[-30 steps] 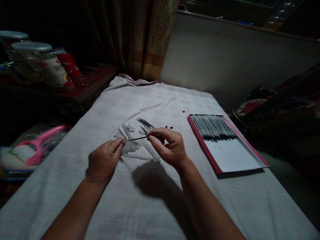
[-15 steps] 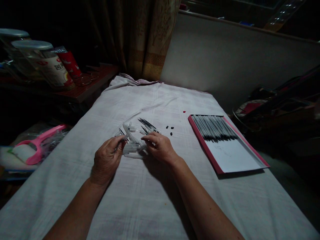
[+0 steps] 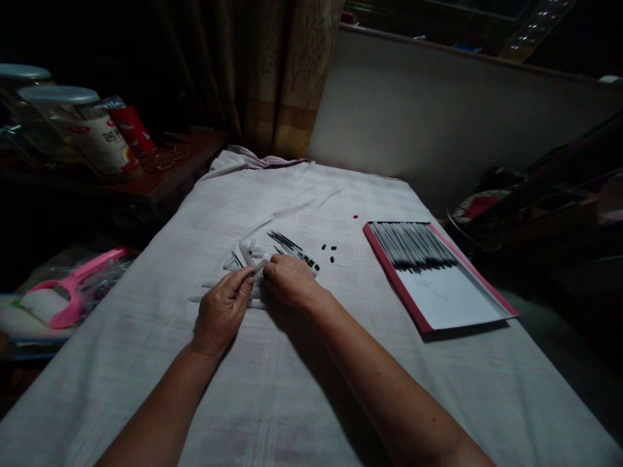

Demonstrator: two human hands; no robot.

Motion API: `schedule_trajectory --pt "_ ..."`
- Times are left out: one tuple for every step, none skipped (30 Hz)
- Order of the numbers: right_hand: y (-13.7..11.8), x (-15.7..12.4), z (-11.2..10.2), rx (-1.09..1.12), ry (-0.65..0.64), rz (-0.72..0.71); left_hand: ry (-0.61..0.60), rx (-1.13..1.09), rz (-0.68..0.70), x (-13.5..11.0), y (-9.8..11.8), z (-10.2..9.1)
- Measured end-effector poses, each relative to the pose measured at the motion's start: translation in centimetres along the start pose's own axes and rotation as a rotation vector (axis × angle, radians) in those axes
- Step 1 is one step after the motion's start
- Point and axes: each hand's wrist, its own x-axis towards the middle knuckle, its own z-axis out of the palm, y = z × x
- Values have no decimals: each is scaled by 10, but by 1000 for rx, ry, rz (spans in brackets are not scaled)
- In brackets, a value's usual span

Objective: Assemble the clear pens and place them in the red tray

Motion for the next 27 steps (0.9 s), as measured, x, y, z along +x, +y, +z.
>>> schedule_trajectory --pt "2 -3 2 31 23 23 -6 -3 1 -1 0 1" --pt "6 -6 4 69 40 57 -11 -2 -1 -1 0 2" --pt "9 -11 6 110 52 98 -16 1 -4 -2 0 2" --pt "13 -15 8 151 57 142 -21 5 -9 -3 1 3" --pt "17 -20 9 187 59 183 -26 10 -13 -3 1 4" --pt "20 -24 11 215 60 214 -31 14 -15 -3 0 4" --pt "23 -29 12 233 64 233 -35 18 -14 -3 0 5" --pt "25 -32 13 243 70 234 -37 23 -14 -3 0 5" --pt "26 -36 14 246 79 222 -37 29 -15 -3 0 5" --pt "27 -38 14 243 88 197 -36 35 -16 -3 -1 6" --pt "26 -39 14 237 96 166 -33 40 -18 -2 -1 6" --pt "25 -39 14 227 101 133 -31 44 -20 -2 -1 6" --pt "23 -39 13 210 98 103 -32 47 -23 -2 -1 6" --pt "20 -38 11 188 86 79 -34 48 -26 -2 -1 6" --pt "17 -36 10 159 65 63 -37 48 -26 -2 -1 6" --pt "14 -33 8 128 42 53 -41 49 -24 -2 -1 6" --pt "11 -31 6 100 20 49 -45 49 -20 -2 -1 6" --pt "9 -29 4 81 5 48 -50 51 -11 -2 -1 6" --pt "7 -28 3 78 2 54 -55 52 0 -2 -1 6" --pt "7 -28 3 99 14 65 -58 54 16 -2 -1 6" --pt "8 -29 4 149 36 81 -63 56 36 -2 -1 6" --pt "10 -31 5 235 70 105 -68 58 59 -2 0 5" --pt "13 -35 7 356 116 135 -78 58 85 -2 0 5" --pt "16 -40 10 508 178 172 -92 55 111 -3 1 5" --pt "20 -47 13 684 246 211 -107 52 136 -3 3 5" --pt "24 -54 16 873 309 251 -120 49 160 -4 4 5" --pt "28 -61 18 1061 359 294 -132 49 183 -6 6 6"
